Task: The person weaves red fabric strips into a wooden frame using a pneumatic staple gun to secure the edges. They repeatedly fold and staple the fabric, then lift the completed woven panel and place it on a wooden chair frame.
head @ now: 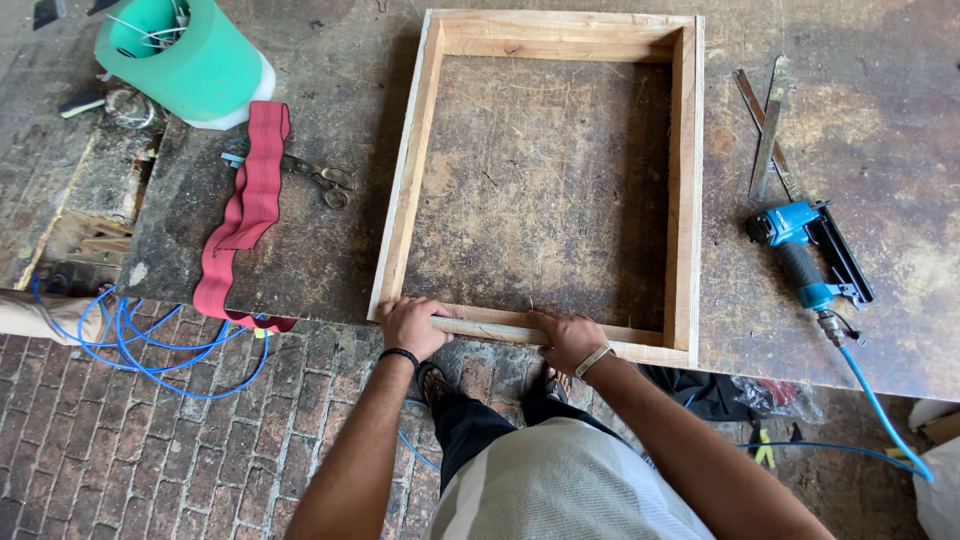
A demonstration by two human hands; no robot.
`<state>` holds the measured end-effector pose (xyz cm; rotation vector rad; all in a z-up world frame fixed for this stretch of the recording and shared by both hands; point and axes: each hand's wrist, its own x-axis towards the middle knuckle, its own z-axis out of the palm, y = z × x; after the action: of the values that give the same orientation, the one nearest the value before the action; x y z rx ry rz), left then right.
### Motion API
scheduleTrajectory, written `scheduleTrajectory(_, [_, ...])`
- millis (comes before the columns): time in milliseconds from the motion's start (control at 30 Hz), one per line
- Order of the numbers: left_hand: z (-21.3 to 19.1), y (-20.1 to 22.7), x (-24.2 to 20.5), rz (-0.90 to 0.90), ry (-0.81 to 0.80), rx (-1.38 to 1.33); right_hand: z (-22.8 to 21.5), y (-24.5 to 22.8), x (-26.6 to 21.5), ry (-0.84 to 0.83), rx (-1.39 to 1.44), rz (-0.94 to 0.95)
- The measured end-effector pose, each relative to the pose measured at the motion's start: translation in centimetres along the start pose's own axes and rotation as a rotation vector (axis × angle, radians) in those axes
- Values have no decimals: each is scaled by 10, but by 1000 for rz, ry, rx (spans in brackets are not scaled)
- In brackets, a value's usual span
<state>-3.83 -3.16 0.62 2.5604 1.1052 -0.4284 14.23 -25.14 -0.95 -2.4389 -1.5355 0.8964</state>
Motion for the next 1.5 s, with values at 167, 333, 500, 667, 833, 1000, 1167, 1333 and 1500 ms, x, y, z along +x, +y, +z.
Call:
scheduleTrajectory(167, [0,2,-4,12,-51,11,-8,-7,-1,-136,11,144])
scheduleTrajectory(333, [1,-5,-5,94,-58,18,-7,-9,3,-93,27,192])
scheduleTrajectory(500, [1,-12,-6,144,-112,-6,-2,-17,4,-74,-45,273])
scheduleTrajectory(667, [-1,-18,-5,213,-141,2,0,-28,2,-5,-88,331])
scheduleTrajectory(833, [-2,-27,-1,305,-149,5,-1,-32,6,-28,-95,382])
scheduleTrajectory(1000, [-1,-30,2,326,-197,36,-4,-37,4,-15,-71,425])
scheduleTrajectory(1167, [-6,-28,3,311,-218,41,-13,-45,1,-48,-86,432])
scheduleTrajectory(1333, [-7,-24,2,281,-222,44,-16,-42,1,-66,-118,390])
scheduleTrajectory(1500, [-2,-20,-1,203,-172,27,-6,-33,2,-24,-84,350])
